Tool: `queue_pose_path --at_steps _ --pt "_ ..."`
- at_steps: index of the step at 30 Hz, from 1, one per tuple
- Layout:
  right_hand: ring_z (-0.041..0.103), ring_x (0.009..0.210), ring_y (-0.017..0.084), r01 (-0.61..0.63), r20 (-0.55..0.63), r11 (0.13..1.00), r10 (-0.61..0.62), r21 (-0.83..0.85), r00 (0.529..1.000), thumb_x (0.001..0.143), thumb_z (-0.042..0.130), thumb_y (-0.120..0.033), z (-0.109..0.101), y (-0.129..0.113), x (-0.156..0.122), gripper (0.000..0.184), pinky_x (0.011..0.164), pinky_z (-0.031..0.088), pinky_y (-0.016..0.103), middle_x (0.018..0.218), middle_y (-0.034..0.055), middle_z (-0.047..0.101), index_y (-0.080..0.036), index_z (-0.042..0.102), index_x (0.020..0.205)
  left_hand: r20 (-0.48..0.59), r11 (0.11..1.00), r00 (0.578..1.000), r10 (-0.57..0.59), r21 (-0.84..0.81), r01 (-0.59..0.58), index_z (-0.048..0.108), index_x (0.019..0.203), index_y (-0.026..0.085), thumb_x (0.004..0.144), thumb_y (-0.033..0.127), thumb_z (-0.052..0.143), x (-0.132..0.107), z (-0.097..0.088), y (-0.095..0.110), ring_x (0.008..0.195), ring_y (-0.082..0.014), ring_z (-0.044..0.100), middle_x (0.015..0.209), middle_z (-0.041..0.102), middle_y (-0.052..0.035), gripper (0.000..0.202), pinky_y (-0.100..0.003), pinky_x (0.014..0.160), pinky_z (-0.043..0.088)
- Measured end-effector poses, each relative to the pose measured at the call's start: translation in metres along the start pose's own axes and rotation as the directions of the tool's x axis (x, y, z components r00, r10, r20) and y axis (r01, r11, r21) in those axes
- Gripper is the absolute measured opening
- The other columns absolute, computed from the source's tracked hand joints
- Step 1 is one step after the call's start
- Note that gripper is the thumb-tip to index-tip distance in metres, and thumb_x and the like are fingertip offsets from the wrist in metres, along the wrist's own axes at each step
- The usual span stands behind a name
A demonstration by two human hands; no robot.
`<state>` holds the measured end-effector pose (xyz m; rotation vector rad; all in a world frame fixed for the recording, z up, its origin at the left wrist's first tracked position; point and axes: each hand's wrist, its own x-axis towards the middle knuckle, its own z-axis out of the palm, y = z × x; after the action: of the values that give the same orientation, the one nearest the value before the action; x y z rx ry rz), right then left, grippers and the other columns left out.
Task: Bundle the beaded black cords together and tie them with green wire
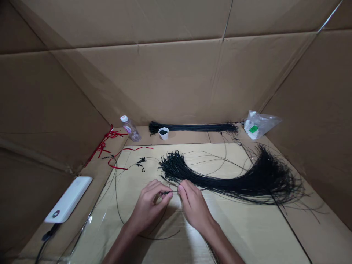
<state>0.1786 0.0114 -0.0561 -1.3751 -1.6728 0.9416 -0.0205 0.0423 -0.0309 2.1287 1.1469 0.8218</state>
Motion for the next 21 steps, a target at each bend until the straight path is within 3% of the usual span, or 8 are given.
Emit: queue_pose_path --at_steps 12,21 --pt "0.056 0.08 0.022 0.005 0.001 1.0 -0.005 -0.011 1.0 0.117 0.031 -0.039 -0.0014 -0.0036 -0.0028 0.038 0.075 0.04 0.035 0.085 0.0011 0.057 -0.026 0.048 0.085 -0.01 0.994 0.999 -0.043 -0.106 0.042 0.074 0.09 0.023 0.1 0.026 0.069 -0.0011 -0.0042 0.006 0.088 -0.0222 0.063 0.086 0.071 -0.0031 0.012 -0.036 0.082 0.049" --pt "0.056 0.082 0.022 0.011 0.057 1.0 -0.012 0.018 0.998 0.117 0.034 -0.041 -0.0017 -0.0097 -0.0031 0.037 0.076 0.04 0.034 0.086 0.0007 0.058 -0.026 0.049 0.087 -0.049 0.933 0.971 -0.234 -0.294 0.21 0.08 0.086 0.022 0.089 0.025 0.078 -0.0023 -0.0026 0.0042 0.084 -0.0206 0.069 0.085 0.077 -0.003 0.005 -0.034 0.08 0.053"
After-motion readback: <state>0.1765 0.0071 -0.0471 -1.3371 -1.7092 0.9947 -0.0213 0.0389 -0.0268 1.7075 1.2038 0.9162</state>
